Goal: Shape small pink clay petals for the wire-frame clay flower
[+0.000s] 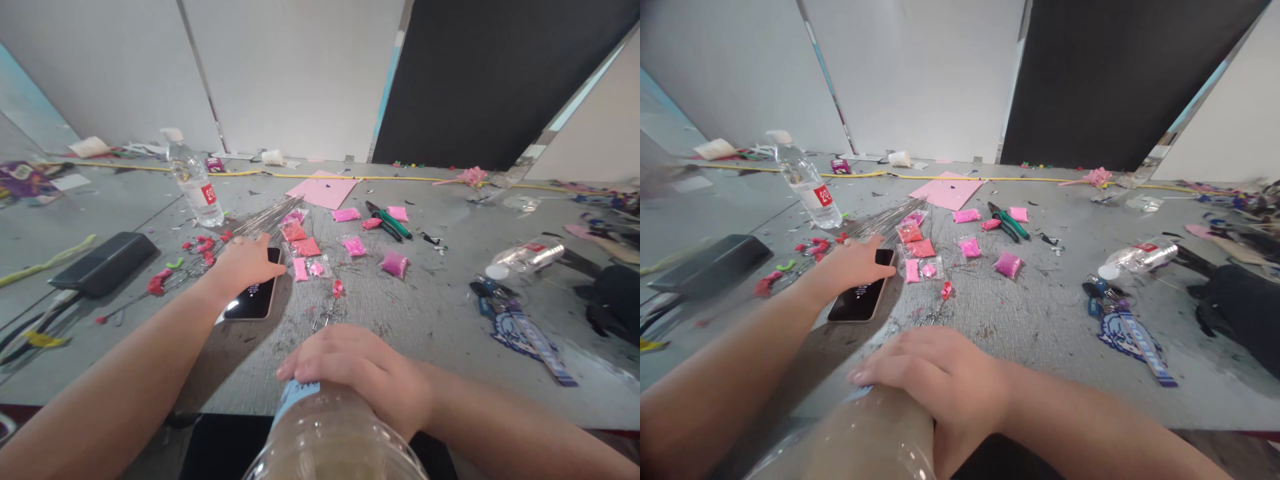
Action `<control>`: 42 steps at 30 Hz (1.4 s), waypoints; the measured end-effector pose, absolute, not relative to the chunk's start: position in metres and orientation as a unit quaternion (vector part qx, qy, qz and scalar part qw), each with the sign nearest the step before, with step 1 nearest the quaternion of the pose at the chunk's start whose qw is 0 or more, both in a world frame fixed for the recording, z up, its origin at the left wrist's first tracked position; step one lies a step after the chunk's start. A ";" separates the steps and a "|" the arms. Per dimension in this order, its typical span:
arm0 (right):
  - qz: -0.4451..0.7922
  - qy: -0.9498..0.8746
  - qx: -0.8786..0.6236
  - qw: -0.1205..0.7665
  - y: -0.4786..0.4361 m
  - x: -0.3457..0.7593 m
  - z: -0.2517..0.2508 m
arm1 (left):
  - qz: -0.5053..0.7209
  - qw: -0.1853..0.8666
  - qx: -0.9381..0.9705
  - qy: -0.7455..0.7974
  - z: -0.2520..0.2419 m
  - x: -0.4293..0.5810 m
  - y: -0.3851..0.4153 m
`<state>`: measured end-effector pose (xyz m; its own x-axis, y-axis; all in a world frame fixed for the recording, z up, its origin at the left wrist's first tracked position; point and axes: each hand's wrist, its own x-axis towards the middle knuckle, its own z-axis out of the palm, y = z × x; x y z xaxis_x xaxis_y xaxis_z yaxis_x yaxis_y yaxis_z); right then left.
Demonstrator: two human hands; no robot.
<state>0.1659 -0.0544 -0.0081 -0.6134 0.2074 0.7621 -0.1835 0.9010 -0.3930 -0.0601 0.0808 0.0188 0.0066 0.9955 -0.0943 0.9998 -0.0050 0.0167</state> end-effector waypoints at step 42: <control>0.187 -0.866 -0.016 0.464 -0.052 0.168 -0.010 | 0.074 0.143 0.918 0.362 0.003 -0.024 0.057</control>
<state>0.1677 -0.0517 -0.0096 -0.5694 0.2010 0.7971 -0.1465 0.9293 -0.3389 -0.0239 0.0572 0.0034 0.7277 0.6852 0.0319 0.6430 -0.6976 0.3160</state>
